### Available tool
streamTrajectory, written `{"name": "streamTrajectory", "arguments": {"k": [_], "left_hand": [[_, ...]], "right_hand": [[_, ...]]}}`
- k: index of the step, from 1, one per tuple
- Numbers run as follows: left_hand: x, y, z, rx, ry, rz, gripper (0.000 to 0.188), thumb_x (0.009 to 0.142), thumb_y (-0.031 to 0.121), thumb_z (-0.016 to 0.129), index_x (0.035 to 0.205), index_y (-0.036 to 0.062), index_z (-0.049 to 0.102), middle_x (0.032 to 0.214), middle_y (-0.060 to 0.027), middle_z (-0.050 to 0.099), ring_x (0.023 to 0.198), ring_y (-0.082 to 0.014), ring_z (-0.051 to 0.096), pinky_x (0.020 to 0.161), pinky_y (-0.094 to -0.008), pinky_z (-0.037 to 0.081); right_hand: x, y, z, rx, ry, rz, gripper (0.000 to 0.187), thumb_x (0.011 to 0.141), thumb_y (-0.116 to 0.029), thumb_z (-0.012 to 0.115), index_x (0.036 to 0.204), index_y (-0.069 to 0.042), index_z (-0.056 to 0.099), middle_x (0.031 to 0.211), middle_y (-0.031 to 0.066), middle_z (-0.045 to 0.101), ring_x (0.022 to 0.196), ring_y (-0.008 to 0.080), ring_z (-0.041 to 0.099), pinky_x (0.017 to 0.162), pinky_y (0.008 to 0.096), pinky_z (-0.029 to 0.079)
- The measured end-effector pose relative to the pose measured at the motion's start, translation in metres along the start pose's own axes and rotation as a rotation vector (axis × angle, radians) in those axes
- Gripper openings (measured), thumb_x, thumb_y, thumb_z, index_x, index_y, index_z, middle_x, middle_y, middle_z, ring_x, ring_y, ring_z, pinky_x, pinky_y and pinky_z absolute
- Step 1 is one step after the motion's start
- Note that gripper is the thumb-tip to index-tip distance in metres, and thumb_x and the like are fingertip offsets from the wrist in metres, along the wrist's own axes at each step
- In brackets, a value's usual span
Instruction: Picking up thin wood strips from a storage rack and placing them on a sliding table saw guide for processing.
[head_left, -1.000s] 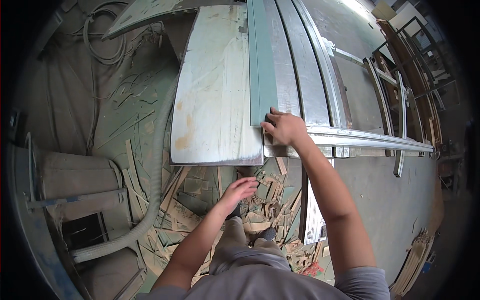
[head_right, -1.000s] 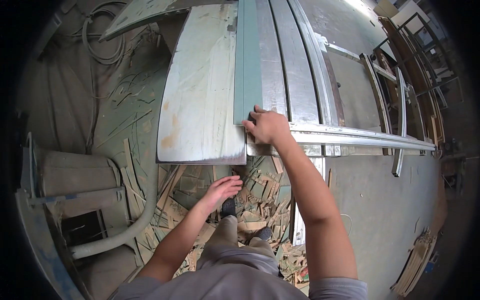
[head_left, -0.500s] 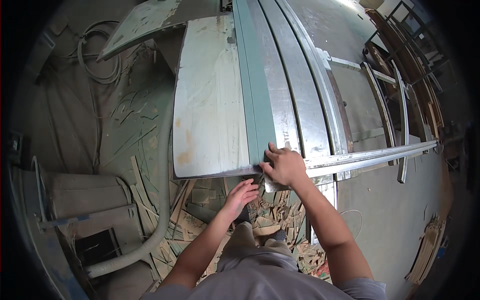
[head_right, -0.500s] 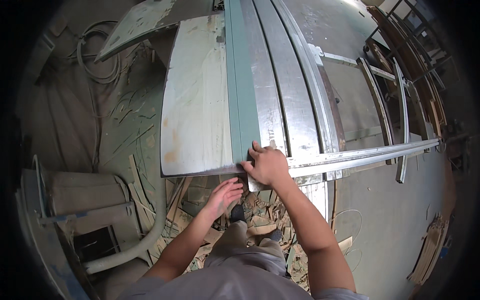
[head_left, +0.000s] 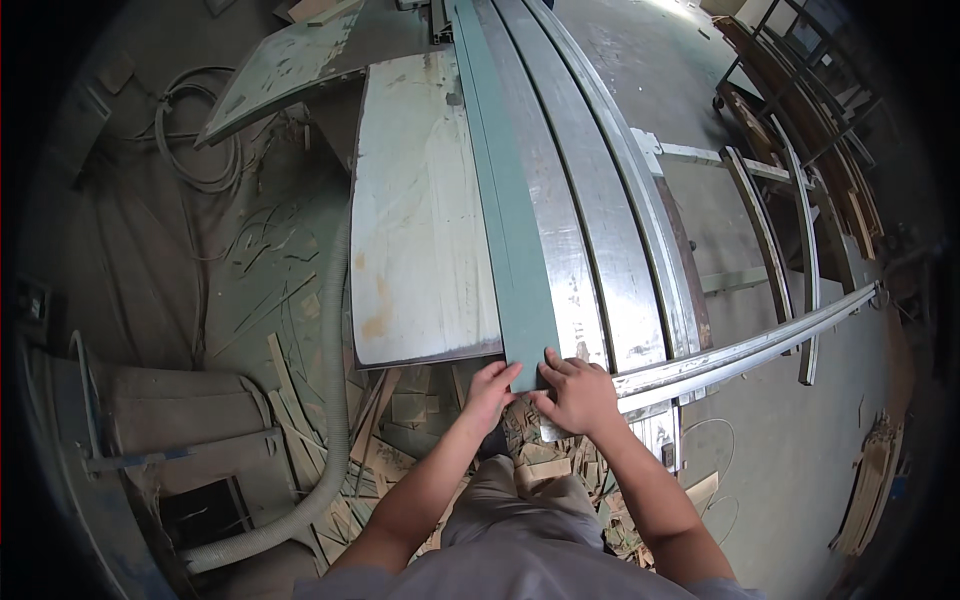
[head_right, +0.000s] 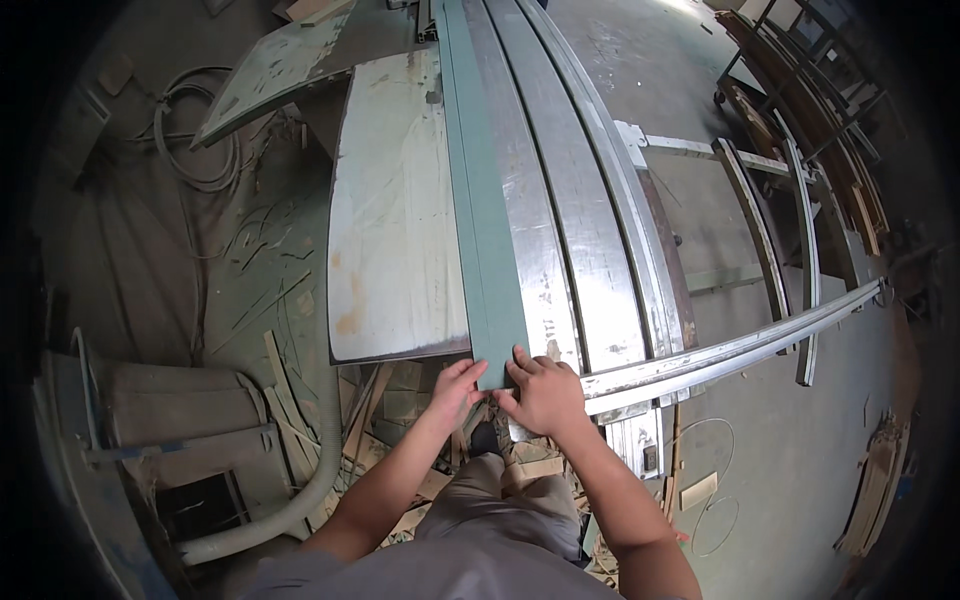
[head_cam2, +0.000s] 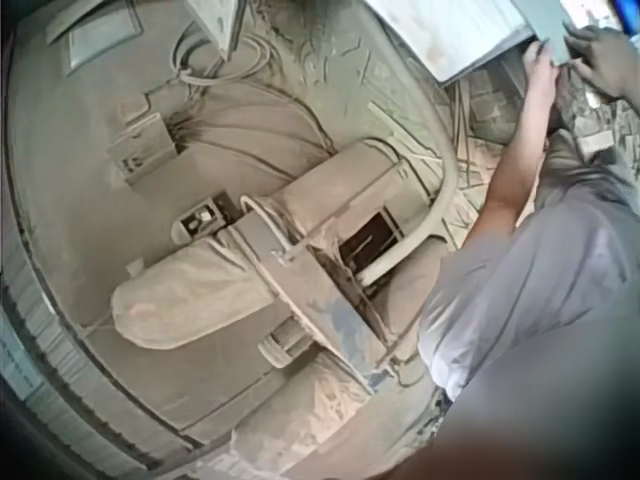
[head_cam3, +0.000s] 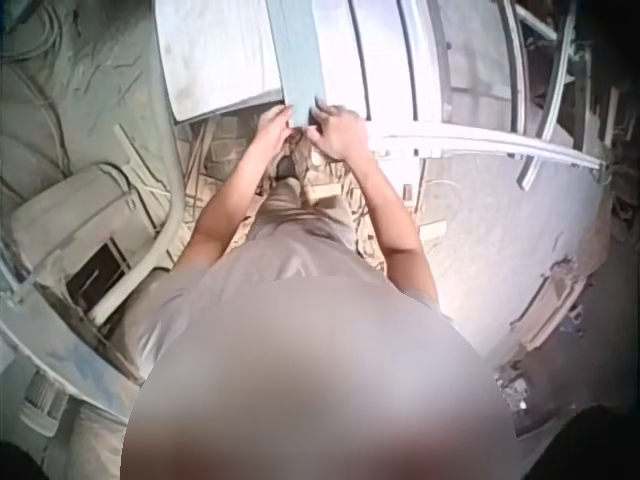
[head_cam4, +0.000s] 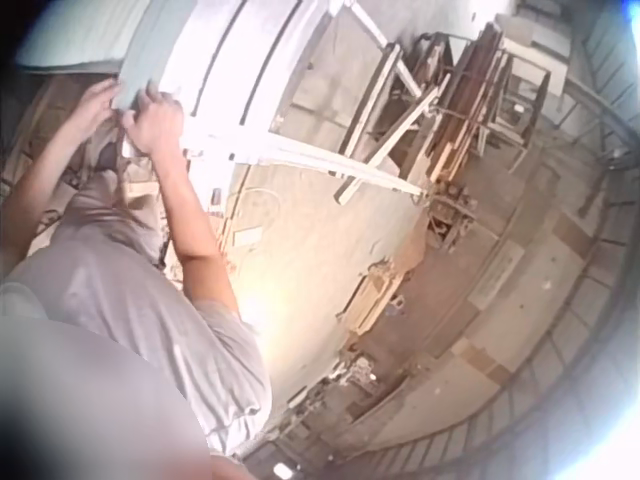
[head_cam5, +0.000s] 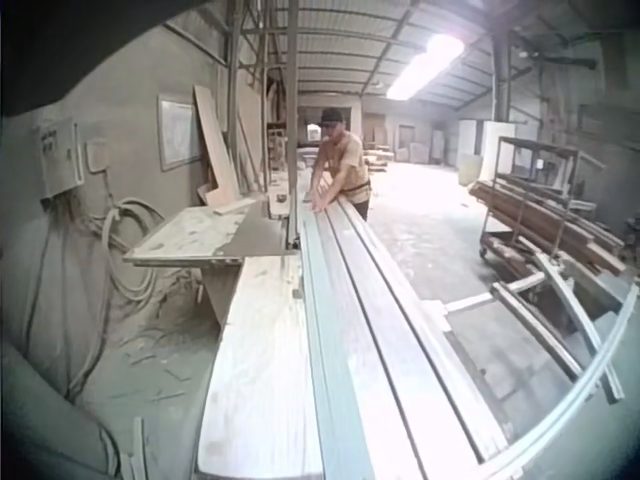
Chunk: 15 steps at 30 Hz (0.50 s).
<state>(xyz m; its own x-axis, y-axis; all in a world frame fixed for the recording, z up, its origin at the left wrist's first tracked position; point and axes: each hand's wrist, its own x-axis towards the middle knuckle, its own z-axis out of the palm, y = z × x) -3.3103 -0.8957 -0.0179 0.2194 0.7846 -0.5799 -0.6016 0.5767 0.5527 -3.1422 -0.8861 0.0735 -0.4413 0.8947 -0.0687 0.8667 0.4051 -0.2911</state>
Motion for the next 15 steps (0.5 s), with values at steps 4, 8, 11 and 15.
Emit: {"name": "streamTrajectory", "arguments": {"k": [4, 8, 11, 15], "left_hand": [[-0.019, -0.020, 0.001, 0.073, -0.008, -0.040, 0.023, 0.083, 0.017, 0.062, 0.100, 0.0015, 0.058, 0.094, -0.0064, 0.062, 0.085, -0.0162, 0.060, 0.073, -0.0330, 0.051], [-0.041, -0.041, 0.001, 0.133, -0.014, -0.088, 0.025, 0.082, 0.012, 0.062, 0.103, -0.0007, 0.056, 0.099, -0.0085, 0.061, 0.089, -0.0188, 0.060, 0.076, -0.0349, 0.051], [-0.060, -0.059, 0.002, 0.159, -0.005, -0.096, 0.024, 0.081, 0.013, 0.064, 0.100, 0.0007, 0.058, 0.095, -0.0073, 0.062, 0.085, -0.0167, 0.061, 0.072, -0.0316, 0.050], [-0.088, -0.089, 0.005, 0.142, 0.011, -0.082, 0.022, 0.079, 0.014, 0.066, 0.097, 0.0028, 0.060, 0.091, -0.0052, 0.063, 0.082, -0.0141, 0.061, 0.068, -0.0283, 0.049]], "right_hand": [[-0.033, -0.006, -0.001, 0.020, 0.006, 0.004, 0.051, 0.075, -0.047, 0.054, 0.104, -0.007, 0.063, 0.120, 0.0130, 0.055, 0.092, 0.0251, 0.060, 0.076, 0.0363, 0.047], [-0.067, -0.012, -0.002, 0.021, -0.033, 0.014, 0.051, 0.075, -0.047, 0.054, 0.107, -0.007, 0.062, 0.123, 0.0123, 0.053, 0.093, 0.0259, 0.059, 0.075, 0.0365, 0.048], [-0.095, -0.015, 0.003, 0.026, -0.019, 0.009, 0.051, 0.075, -0.046, 0.055, 0.106, -0.007, 0.062, 0.122, 0.0126, 0.054, 0.091, 0.0256, 0.060, 0.074, 0.0361, 0.048], [-0.133, -0.022, 0.001, 0.038, 0.002, 0.002, 0.050, 0.075, -0.046, 0.055, 0.104, -0.007, 0.063, 0.121, 0.0126, 0.055, 0.090, 0.0251, 0.061, 0.073, 0.0366, 0.048]]}}
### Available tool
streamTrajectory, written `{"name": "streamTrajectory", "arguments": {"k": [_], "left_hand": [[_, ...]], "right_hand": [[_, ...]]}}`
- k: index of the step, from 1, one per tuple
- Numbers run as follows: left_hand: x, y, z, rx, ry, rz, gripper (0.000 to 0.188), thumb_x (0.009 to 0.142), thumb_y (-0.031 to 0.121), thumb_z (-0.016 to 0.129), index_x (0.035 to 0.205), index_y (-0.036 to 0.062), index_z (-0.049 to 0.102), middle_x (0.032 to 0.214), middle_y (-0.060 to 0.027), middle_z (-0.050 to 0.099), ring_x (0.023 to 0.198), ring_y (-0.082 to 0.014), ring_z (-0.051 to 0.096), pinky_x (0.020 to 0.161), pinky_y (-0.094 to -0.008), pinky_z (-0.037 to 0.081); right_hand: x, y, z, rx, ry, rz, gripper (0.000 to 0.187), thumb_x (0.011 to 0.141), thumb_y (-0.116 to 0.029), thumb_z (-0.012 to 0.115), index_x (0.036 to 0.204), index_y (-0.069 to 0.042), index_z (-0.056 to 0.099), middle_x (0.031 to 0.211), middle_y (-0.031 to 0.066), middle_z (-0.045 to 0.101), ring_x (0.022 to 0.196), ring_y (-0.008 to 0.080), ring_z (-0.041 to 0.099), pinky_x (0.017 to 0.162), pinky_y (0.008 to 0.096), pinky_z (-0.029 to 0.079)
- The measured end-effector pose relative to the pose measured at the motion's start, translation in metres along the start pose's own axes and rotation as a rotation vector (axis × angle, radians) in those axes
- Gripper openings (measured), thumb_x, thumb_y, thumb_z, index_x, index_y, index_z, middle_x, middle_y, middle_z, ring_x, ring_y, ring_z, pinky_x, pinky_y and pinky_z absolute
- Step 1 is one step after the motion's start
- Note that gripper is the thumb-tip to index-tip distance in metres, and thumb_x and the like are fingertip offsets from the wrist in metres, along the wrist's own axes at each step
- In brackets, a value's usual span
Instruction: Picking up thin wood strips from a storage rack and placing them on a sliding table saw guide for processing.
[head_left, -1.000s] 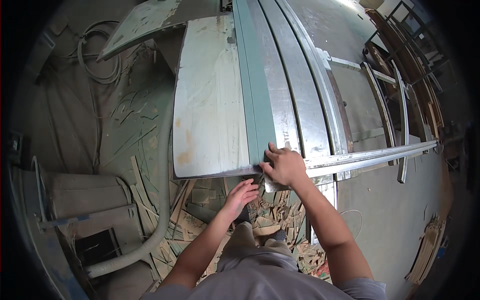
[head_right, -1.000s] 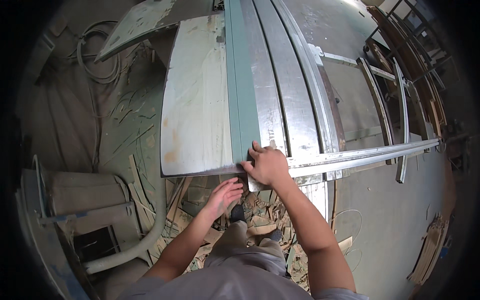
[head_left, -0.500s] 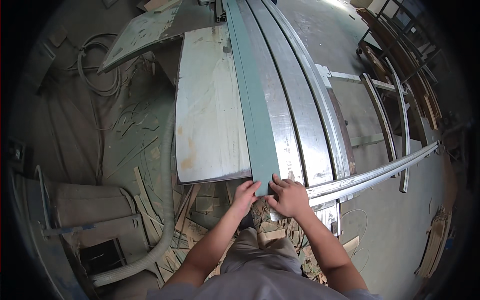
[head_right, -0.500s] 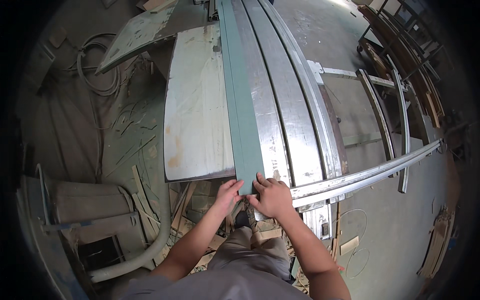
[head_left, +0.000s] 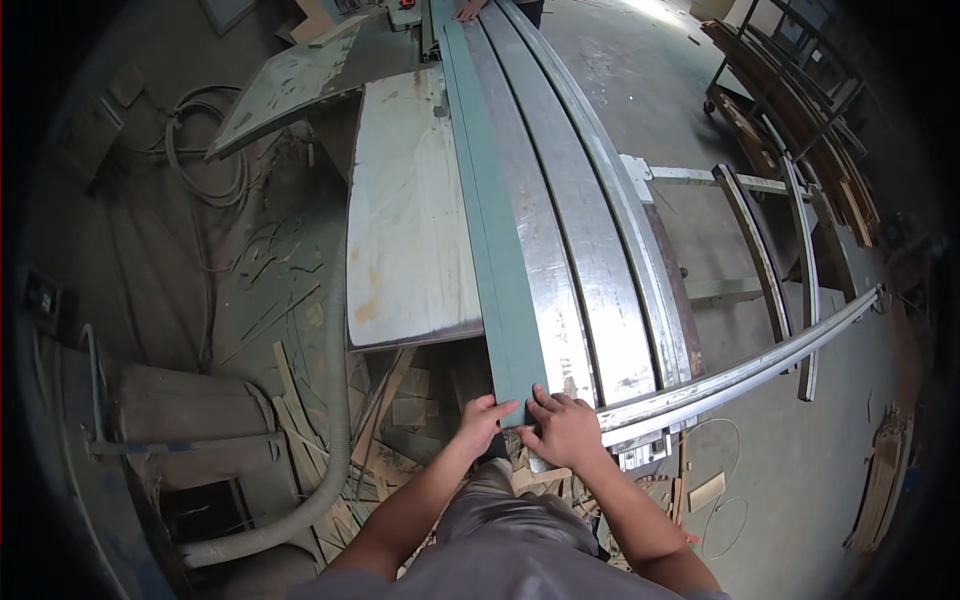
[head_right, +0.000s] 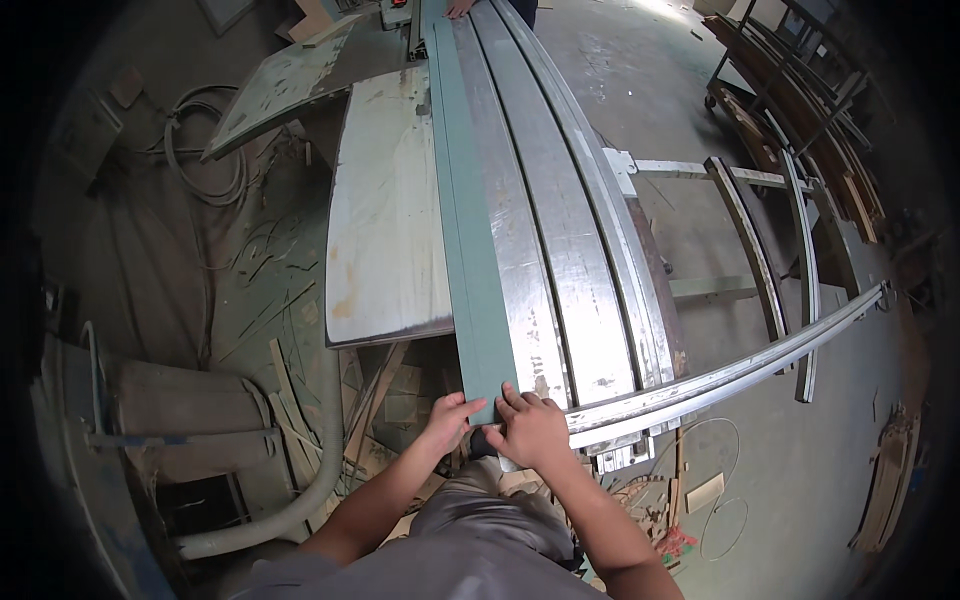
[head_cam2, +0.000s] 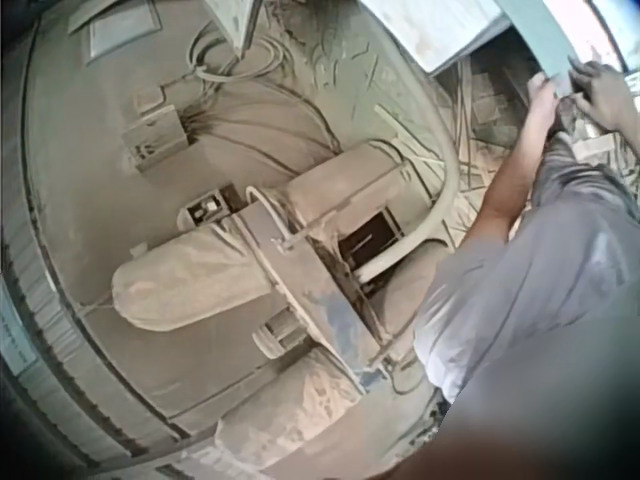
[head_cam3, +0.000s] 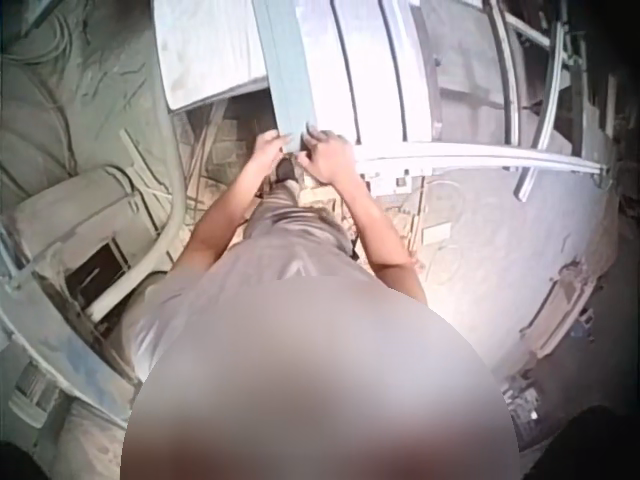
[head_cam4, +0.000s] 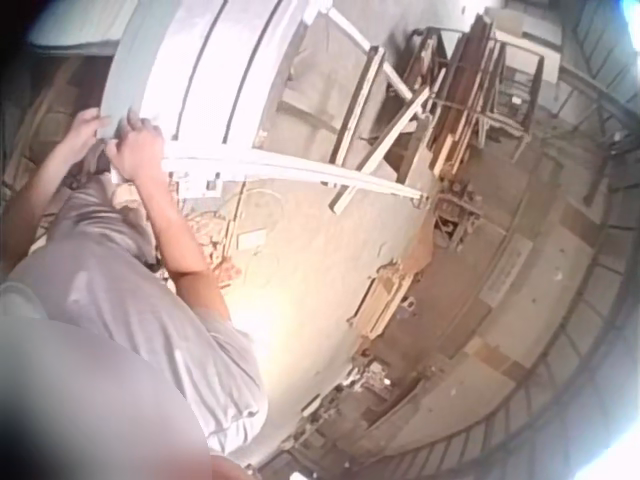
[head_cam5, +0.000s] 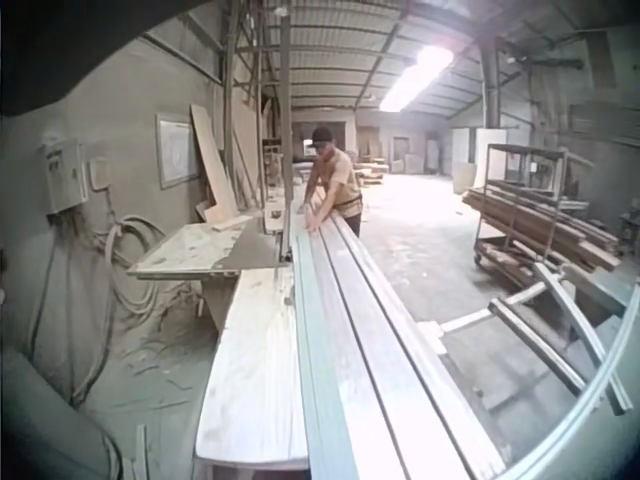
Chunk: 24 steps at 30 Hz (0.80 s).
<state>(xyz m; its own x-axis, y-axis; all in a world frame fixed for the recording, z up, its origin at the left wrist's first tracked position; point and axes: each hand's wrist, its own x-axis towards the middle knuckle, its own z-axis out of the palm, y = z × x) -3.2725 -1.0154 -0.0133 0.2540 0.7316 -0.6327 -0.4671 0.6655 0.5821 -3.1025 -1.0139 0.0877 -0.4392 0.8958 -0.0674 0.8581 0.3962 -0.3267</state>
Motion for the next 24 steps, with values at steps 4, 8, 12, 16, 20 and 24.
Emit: {"name": "streamTrajectory", "arguments": {"k": [4, 8, 12, 16, 20, 24], "left_hand": [[-0.031, -0.029, 0.006, 0.013, 0.006, -0.003, 0.023, 0.079, 0.015, 0.066, 0.098, 0.0028, 0.060, 0.092, -0.0050, 0.063, 0.083, -0.0143, 0.061, 0.069, -0.0290, 0.049], [-0.063, -0.055, 0.011, 0.010, -0.015, 0.000, 0.025, 0.080, 0.015, 0.066, 0.100, 0.0025, 0.060, 0.095, -0.0054, 0.063, 0.085, -0.0150, 0.061, 0.071, -0.0302, 0.050], [-0.093, -0.083, 0.015, 0.020, -0.025, 0.014, 0.026, 0.080, 0.015, 0.066, 0.101, 0.0018, 0.059, 0.096, -0.0061, 0.063, 0.085, -0.0162, 0.061, 0.072, -0.0311, 0.050], [-0.131, -0.128, 0.014, 0.020, 0.003, -0.003, 0.024, 0.081, 0.011, 0.064, 0.103, 0.0023, 0.058, 0.098, -0.0066, 0.062, 0.087, -0.0177, 0.061, 0.072, -0.0325, 0.051], [-0.160, -0.161, 0.018, 0.017, -0.009, 0.026, 0.024, 0.080, 0.014, 0.065, 0.100, 0.0020, 0.058, 0.096, -0.0066, 0.063, 0.085, -0.0172, 0.061, 0.071, -0.0320, 0.050], [-0.183, -0.188, 0.020, 0.043, -0.012, 0.061, 0.025, 0.081, 0.015, 0.065, 0.101, 0.0024, 0.058, 0.096, -0.0063, 0.062, 0.086, -0.0174, 0.061, 0.070, -0.0330, 0.050]], "right_hand": [[-0.042, -0.009, 0.002, 0.001, -0.016, 0.020, 0.051, 0.074, -0.046, 0.054, 0.104, -0.006, 0.063, 0.121, 0.0132, 0.055, 0.094, 0.0250, 0.060, 0.076, 0.0361, 0.047], [-0.085, -0.017, 0.009, -0.001, -0.001, 0.011, 0.051, 0.074, -0.046, 0.054, 0.105, -0.006, 0.062, 0.121, 0.0138, 0.054, 0.094, 0.0252, 0.060, 0.076, 0.0360, 0.048], [-0.126, -0.027, 0.011, -0.003, -0.019, 0.013, 0.052, 0.074, -0.046, 0.054, 0.106, -0.006, 0.062, 0.122, 0.0135, 0.054, 0.095, 0.0248, 0.060, 0.077, 0.0362, 0.047], [-0.180, -0.040, 0.018, -0.002, -0.059, 0.026, 0.052, 0.075, -0.046, 0.054, 0.107, -0.007, 0.061, 0.123, 0.0132, 0.053, 0.096, 0.0243, 0.059, 0.078, 0.0366, 0.047], [-0.224, -0.048, 0.025, 0.004, -0.080, 0.033, 0.053, 0.077, -0.048, 0.051, 0.109, -0.007, 0.061, 0.125, 0.0135, 0.052, 0.098, 0.0265, 0.058, 0.078, 0.0380, 0.047], [-0.260, -0.054, 0.030, -0.024, -0.071, 0.016, 0.052, 0.077, -0.047, 0.052, 0.110, -0.007, 0.060, 0.125, 0.0130, 0.051, 0.097, 0.0252, 0.059, 0.078, 0.0375, 0.047]]}}
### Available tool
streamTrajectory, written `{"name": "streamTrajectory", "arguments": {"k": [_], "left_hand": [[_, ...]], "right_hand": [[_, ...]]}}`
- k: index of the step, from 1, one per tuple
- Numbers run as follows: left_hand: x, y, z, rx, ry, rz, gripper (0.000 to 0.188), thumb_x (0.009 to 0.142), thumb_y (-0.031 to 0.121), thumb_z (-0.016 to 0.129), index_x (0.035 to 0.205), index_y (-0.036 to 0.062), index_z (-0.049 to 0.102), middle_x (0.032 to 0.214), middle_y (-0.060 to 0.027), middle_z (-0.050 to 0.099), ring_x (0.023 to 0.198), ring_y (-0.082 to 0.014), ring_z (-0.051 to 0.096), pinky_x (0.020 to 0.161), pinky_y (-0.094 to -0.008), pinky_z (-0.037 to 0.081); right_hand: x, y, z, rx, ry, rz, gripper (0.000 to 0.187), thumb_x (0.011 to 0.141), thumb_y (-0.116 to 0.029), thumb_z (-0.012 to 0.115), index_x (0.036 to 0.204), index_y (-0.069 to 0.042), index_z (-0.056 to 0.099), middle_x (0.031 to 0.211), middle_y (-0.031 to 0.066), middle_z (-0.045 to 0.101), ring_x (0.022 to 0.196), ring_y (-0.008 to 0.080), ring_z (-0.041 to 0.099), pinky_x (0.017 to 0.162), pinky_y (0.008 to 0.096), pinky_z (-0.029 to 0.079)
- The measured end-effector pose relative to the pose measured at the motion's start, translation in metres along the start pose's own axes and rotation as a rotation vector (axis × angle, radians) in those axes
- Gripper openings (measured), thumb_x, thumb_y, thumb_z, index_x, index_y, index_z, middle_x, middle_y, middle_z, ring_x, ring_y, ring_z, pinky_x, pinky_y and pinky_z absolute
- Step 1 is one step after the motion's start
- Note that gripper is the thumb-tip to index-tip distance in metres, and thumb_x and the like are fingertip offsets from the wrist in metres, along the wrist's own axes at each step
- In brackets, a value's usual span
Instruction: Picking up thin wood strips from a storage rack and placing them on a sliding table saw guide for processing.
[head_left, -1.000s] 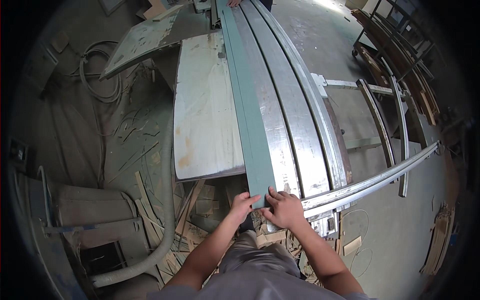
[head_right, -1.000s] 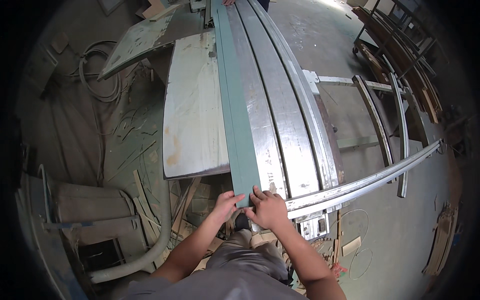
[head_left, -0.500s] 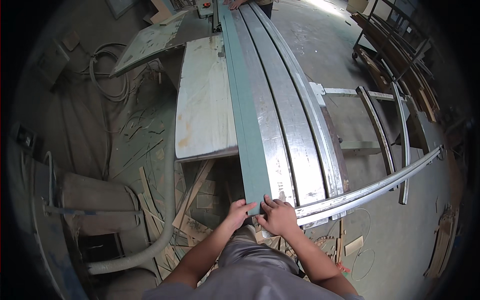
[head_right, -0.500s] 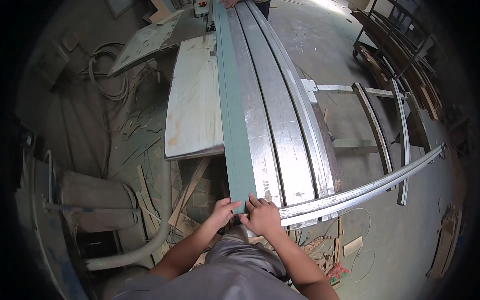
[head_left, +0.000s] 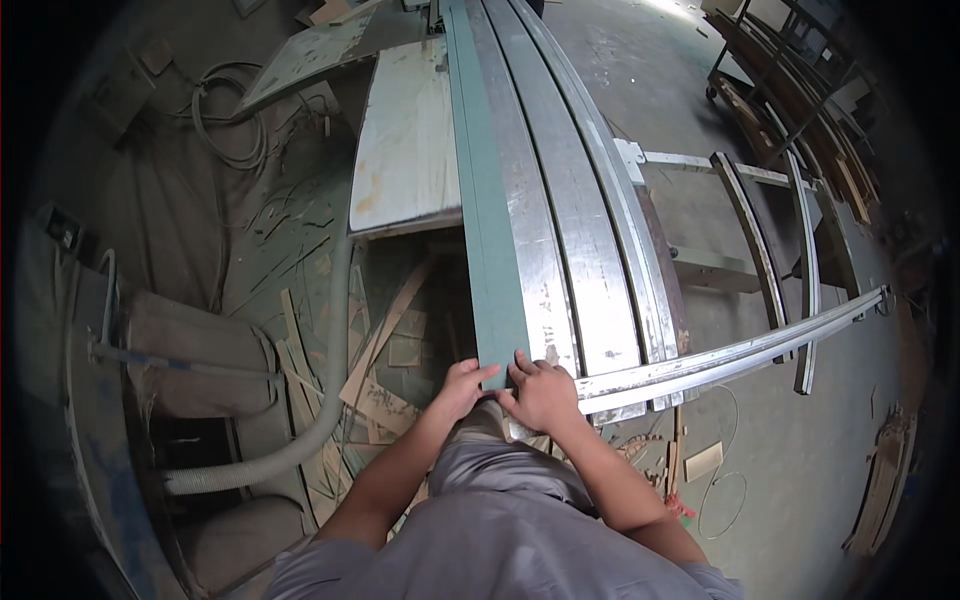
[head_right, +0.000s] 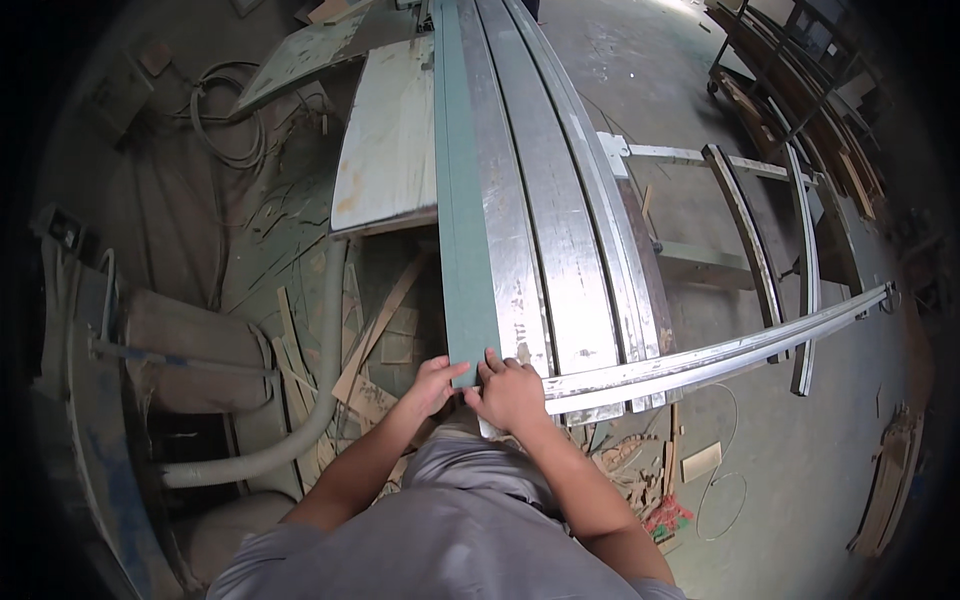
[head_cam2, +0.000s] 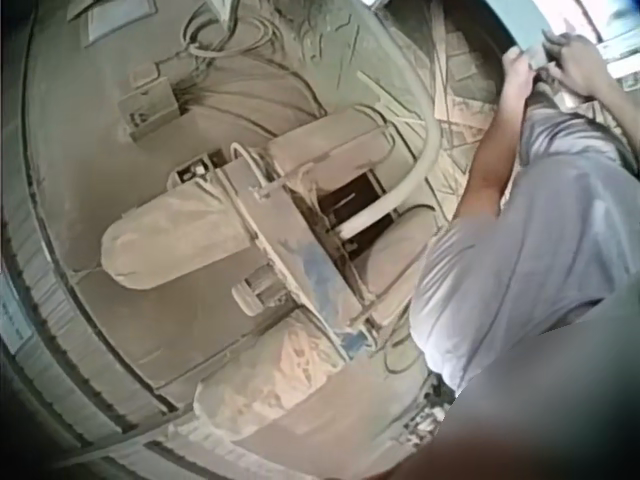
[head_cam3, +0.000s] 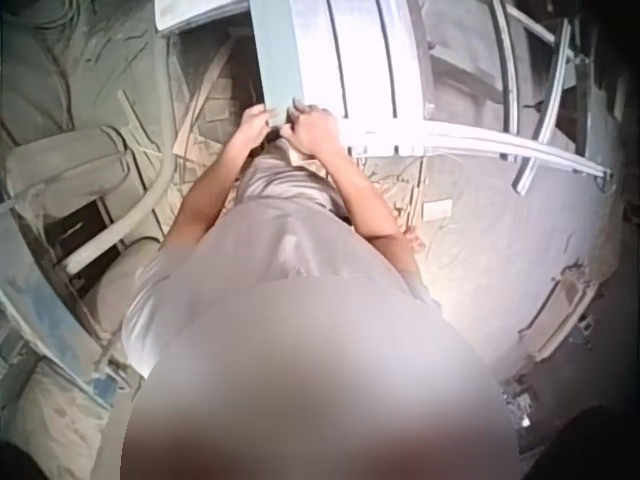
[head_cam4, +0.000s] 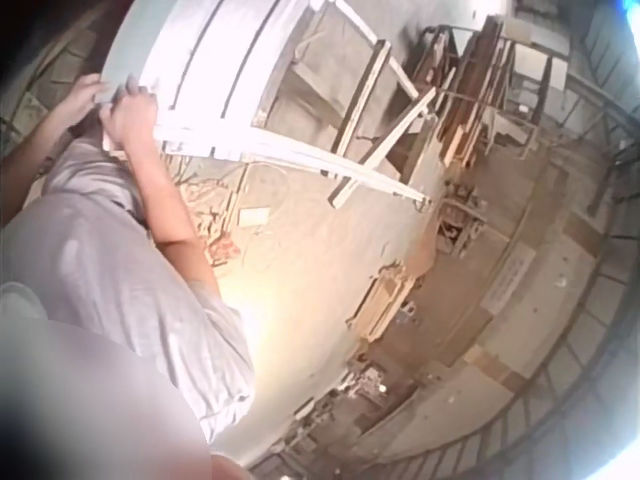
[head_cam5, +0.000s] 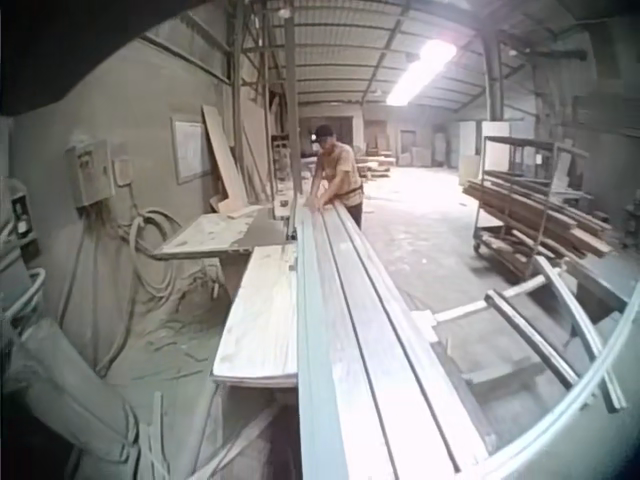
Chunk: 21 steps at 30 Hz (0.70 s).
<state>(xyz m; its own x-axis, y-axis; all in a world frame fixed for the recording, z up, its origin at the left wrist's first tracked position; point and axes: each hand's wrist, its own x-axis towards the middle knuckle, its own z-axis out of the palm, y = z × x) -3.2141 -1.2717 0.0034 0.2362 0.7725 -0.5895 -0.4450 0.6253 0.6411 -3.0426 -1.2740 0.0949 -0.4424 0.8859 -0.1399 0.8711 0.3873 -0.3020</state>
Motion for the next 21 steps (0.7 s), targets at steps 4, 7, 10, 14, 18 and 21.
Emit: {"name": "streamTrajectory", "arguments": {"k": [4, 7, 10, 14, 18, 21], "left_hand": [[-0.027, -0.025, 0.008, 0.012, -0.005, 0.009, 0.025, 0.081, 0.015, 0.065, 0.101, 0.0026, 0.058, 0.097, -0.0062, 0.062, 0.087, -0.0169, 0.060, 0.070, -0.0329, 0.049], [-0.047, -0.048, 0.009, 0.004, -0.022, 0.019, 0.025, 0.081, 0.015, 0.065, 0.101, 0.0033, 0.058, 0.097, -0.0058, 0.062, 0.087, -0.0166, 0.060, 0.070, -0.0326, 0.049], [-0.074, -0.075, 0.006, 0.001, -0.020, 0.008, 0.024, 0.081, 0.015, 0.065, 0.102, 0.0042, 0.058, 0.097, -0.0054, 0.062, 0.087, -0.0163, 0.060, 0.069, -0.0323, 0.049], [-0.100, -0.099, 0.008, 0.017, -0.009, -0.004, 0.024, 0.080, 0.014, 0.065, 0.102, 0.0045, 0.058, 0.098, -0.0054, 0.062, 0.087, -0.0165, 0.060, 0.070, -0.0319, 0.049], [-0.126, -0.123, 0.010, -0.033, -0.013, -0.003, 0.026, 0.080, 0.013, 0.065, 0.102, 0.0016, 0.058, 0.097, -0.0080, 0.063, 0.087, -0.0181, 0.061, 0.074, -0.0321, 0.050], [-0.146, -0.136, 0.011, -0.041, 0.004, -0.019, 0.026, 0.080, 0.013, 0.065, 0.102, 0.0002, 0.058, 0.096, -0.0085, 0.063, 0.086, -0.0184, 0.061, 0.074, -0.0316, 0.050]], "right_hand": [[-0.038, -0.004, 0.009, -0.015, 0.003, 0.003, 0.052, 0.077, -0.046, 0.052, 0.109, -0.007, 0.060, 0.126, 0.0126, 0.051, 0.097, 0.0248, 0.059, 0.077, 0.0375, 0.048], [-0.067, -0.009, 0.017, -0.016, 0.009, -0.005, 0.052, 0.077, -0.046, 0.052, 0.109, -0.007, 0.060, 0.126, 0.0128, 0.051, 0.097, 0.0249, 0.059, 0.077, 0.0376, 0.048], [-0.102, -0.021, 0.021, -0.032, -0.014, -0.003, 0.052, 0.077, -0.046, 0.051, 0.110, -0.007, 0.060, 0.125, 0.0132, 0.052, 0.096, 0.0253, 0.059, 0.077, 0.0375, 0.048], [-0.136, -0.029, 0.027, -0.014, -0.010, -0.007, 0.052, 0.078, -0.047, 0.049, 0.109, -0.007, 0.060, 0.124, 0.0136, 0.052, 0.095, 0.0262, 0.060, 0.076, 0.0377, 0.048], [-0.170, -0.041, 0.029, 0.020, 0.037, -0.015, 0.050, 0.077, -0.044, 0.049, 0.102, -0.003, 0.062, 0.121, 0.0164, 0.054, 0.090, 0.0262, 0.061, 0.077, 0.0395, 0.048], [-0.189, -0.046, 0.036, 0.025, 0.052, -0.033, 0.049, 0.078, -0.043, 0.049, 0.102, -0.003, 0.062, 0.120, 0.0169, 0.054, 0.090, 0.0272, 0.061, 0.076, 0.0400, 0.047]]}}
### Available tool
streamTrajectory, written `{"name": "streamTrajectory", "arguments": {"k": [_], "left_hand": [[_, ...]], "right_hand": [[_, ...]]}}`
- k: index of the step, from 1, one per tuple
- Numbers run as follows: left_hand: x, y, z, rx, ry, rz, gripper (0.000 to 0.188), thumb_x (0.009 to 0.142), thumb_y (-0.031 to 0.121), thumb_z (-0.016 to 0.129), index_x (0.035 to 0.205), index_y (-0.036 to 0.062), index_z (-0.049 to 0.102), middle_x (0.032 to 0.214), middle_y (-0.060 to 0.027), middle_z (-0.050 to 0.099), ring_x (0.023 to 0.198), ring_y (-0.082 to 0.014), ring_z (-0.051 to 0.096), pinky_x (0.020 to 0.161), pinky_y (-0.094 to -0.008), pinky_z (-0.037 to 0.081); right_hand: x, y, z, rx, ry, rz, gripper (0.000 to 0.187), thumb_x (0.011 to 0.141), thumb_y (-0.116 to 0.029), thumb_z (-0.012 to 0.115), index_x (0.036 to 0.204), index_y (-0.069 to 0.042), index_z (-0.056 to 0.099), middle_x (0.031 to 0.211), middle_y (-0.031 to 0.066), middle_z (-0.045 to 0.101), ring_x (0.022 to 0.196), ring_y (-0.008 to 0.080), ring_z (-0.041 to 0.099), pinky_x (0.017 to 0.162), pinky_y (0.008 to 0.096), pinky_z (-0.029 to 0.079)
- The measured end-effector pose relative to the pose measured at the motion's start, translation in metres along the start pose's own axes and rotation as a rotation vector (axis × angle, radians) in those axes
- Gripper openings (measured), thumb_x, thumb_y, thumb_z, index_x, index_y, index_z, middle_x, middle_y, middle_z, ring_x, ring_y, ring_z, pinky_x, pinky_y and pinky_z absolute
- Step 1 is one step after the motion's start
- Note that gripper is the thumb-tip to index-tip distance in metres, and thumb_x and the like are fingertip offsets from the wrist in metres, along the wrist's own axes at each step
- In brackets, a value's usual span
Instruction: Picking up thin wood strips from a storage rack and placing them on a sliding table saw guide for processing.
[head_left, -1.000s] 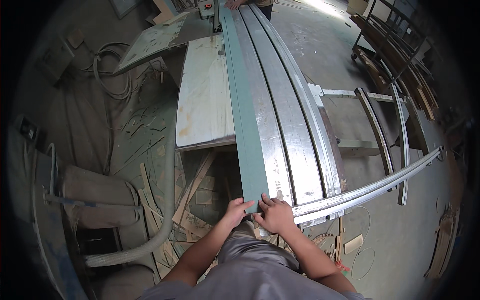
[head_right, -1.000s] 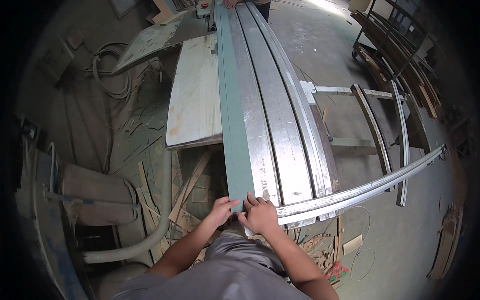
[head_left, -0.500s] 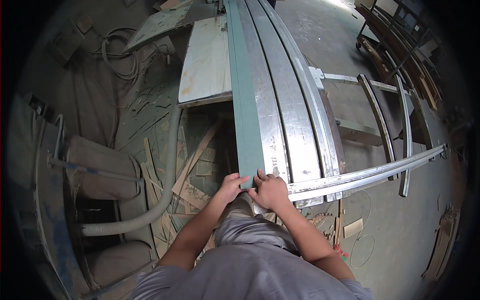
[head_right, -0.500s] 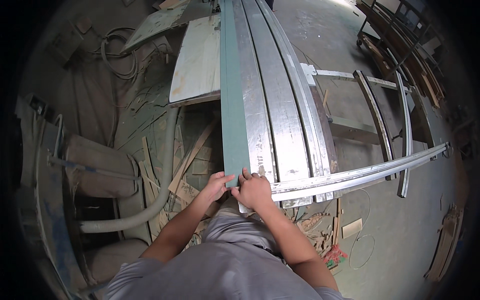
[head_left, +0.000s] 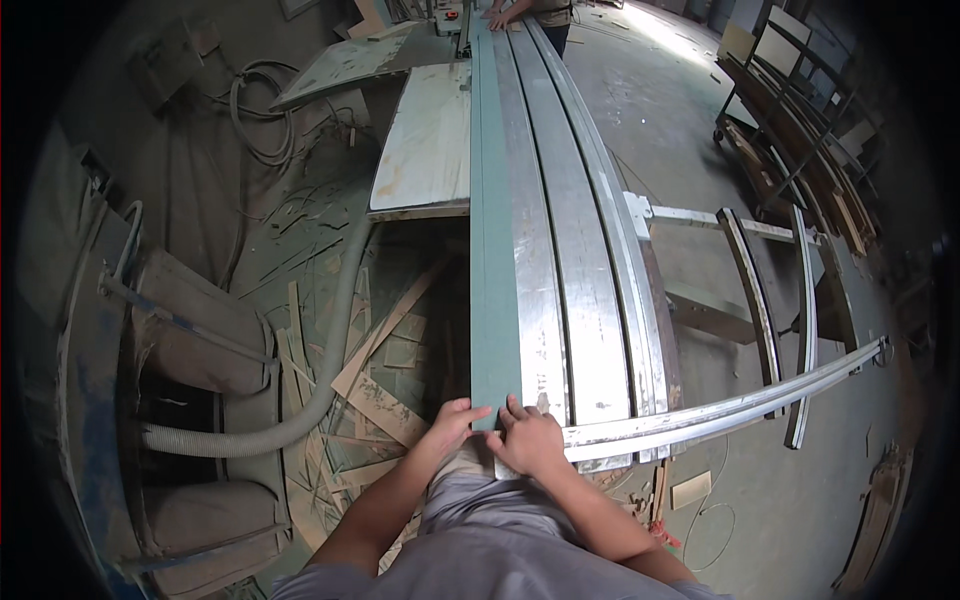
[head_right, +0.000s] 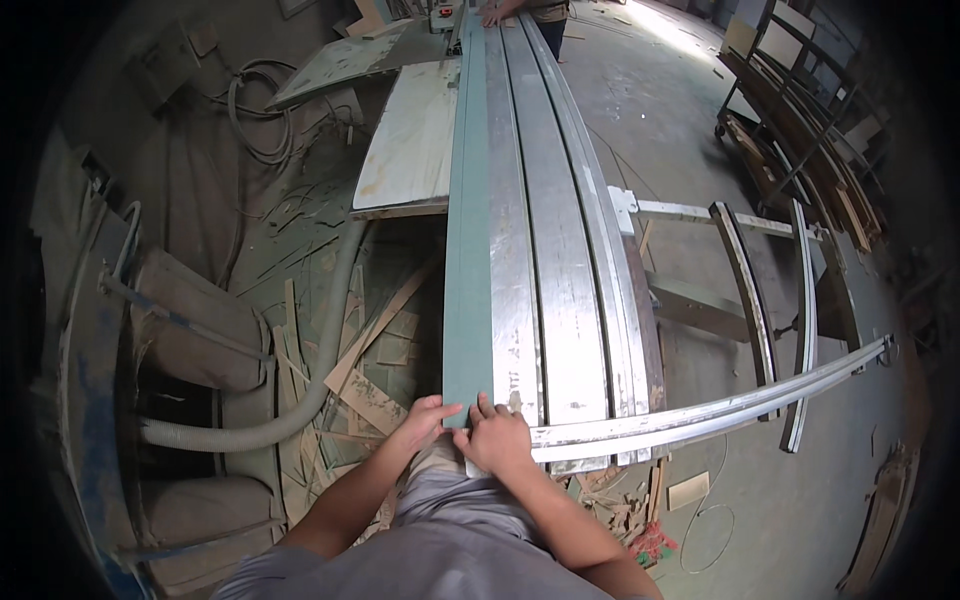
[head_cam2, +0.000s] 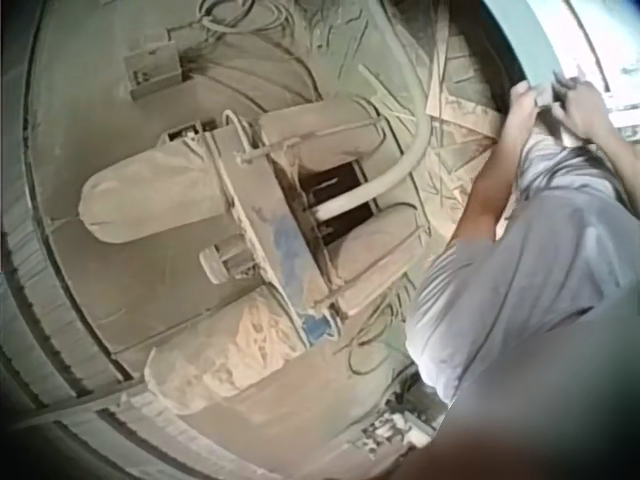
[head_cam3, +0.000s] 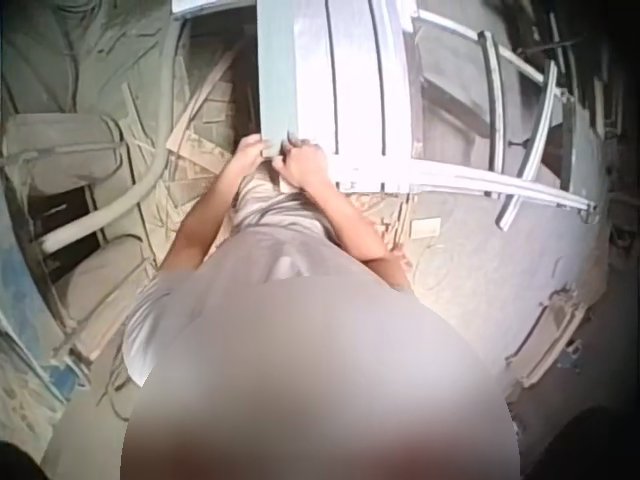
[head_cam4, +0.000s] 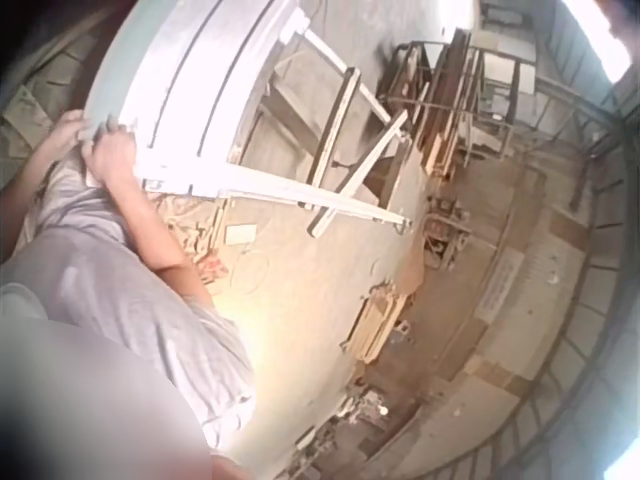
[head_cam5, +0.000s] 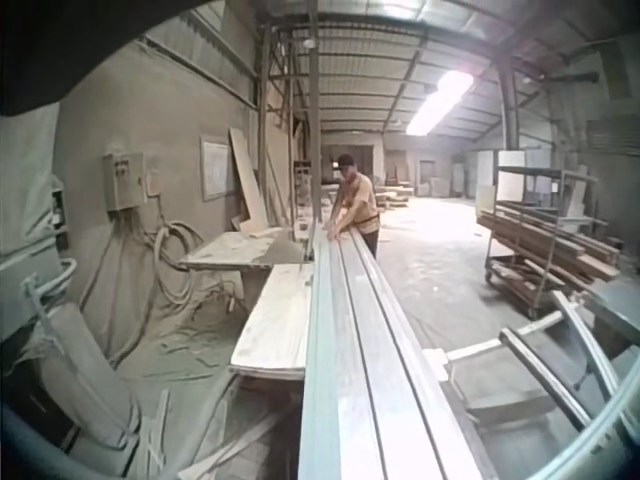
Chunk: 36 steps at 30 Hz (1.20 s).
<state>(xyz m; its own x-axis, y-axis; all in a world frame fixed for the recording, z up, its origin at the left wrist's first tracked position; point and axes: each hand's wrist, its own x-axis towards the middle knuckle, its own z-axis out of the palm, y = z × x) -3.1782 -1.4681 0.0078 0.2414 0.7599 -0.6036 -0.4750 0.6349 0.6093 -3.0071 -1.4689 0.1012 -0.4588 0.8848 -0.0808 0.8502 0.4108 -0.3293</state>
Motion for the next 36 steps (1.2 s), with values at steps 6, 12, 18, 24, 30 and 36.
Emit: {"name": "streamTrajectory", "arguments": {"k": [6, 12, 18, 24, 30, 36], "left_hand": [[-0.029, -0.031, -0.003, 0.053, 0.018, -0.020, 0.025, 0.083, 0.010, 0.062, 0.105, -0.0002, 0.057, 0.100, -0.0076, 0.062, 0.091, -0.0163, 0.060, 0.075, -0.0299, 0.050], [-0.055, -0.063, -0.004, 0.006, -0.014, -0.041, 0.024, 0.084, 0.007, 0.059, 0.106, -0.0014, 0.056, 0.102, -0.0081, 0.061, 0.093, -0.0162, 0.059, 0.080, -0.0290, 0.049], [-0.090, -0.100, -0.005, 0.026, 0.023, 0.006, 0.021, 0.082, 0.010, 0.063, 0.099, -0.0008, 0.059, 0.092, -0.0065, 0.064, 0.078, -0.0128, 0.062, 0.067, -0.0246, 0.049], [-0.138, -0.134, -0.010, 0.016, -0.029, -0.012, 0.023, 0.083, 0.007, 0.061, 0.104, -0.0018, 0.056, 0.099, -0.0093, 0.062, 0.088, -0.0176, 0.061, 0.078, -0.0298, 0.050], [-0.197, -0.172, -0.010, 0.026, -0.047, 0.011, 0.024, 0.082, 0.009, 0.063, 0.103, -0.0012, 0.057, 0.098, -0.0084, 0.062, 0.086, -0.0170, 0.061, 0.075, -0.0292, 0.050], [-0.255, -0.223, -0.006, 0.018, -0.069, 0.033, 0.024, 0.082, 0.012, 0.063, 0.101, -0.0008, 0.057, 0.097, -0.0073, 0.062, 0.087, -0.0161, 0.060, 0.075, -0.0293, 0.049]], "right_hand": [[-0.037, -0.010, 0.004, 0.018, -0.014, -0.004, 0.052, 0.078, -0.046, 0.051, 0.108, -0.005, 0.060, 0.121, 0.0159, 0.054, 0.095, 0.0271, 0.060, 0.078, 0.0389, 0.047], [-0.073, -0.016, 0.007, 0.041, -0.001, -0.002, 0.051, 0.076, -0.044, 0.053, 0.105, -0.003, 0.062, 0.121, 0.0158, 0.054, 0.092, 0.0262, 0.059, 0.078, 0.0379, 0.046], [-0.119, -0.030, 0.014, 0.038, 0.006, -0.010, 0.051, 0.075, -0.045, 0.055, 0.106, -0.004, 0.062, 0.120, 0.0154, 0.054, 0.094, 0.0273, 0.059, 0.079, 0.0378, 0.046], [-0.177, -0.059, 0.023, 0.019, 0.001, 0.003, 0.052, 0.075, -0.045, 0.054, 0.105, -0.004, 0.062, 0.119, 0.0157, 0.055, 0.095, 0.0270, 0.059, 0.077, 0.0379, 0.047], [-0.245, -0.091, 0.033, -0.021, 0.002, 0.014, 0.054, 0.076, -0.048, 0.050, 0.107, -0.005, 0.062, 0.122, 0.0151, 0.053, 0.096, 0.0263, 0.059, 0.079, 0.0383, 0.047], [-0.320, -0.116, 0.042, -0.079, -0.081, 0.045, 0.056, 0.079, -0.051, 0.044, 0.109, -0.008, 0.062, 0.126, 0.0116, 0.051, 0.096, 0.0261, 0.059, 0.078, 0.0375, 0.048]]}}
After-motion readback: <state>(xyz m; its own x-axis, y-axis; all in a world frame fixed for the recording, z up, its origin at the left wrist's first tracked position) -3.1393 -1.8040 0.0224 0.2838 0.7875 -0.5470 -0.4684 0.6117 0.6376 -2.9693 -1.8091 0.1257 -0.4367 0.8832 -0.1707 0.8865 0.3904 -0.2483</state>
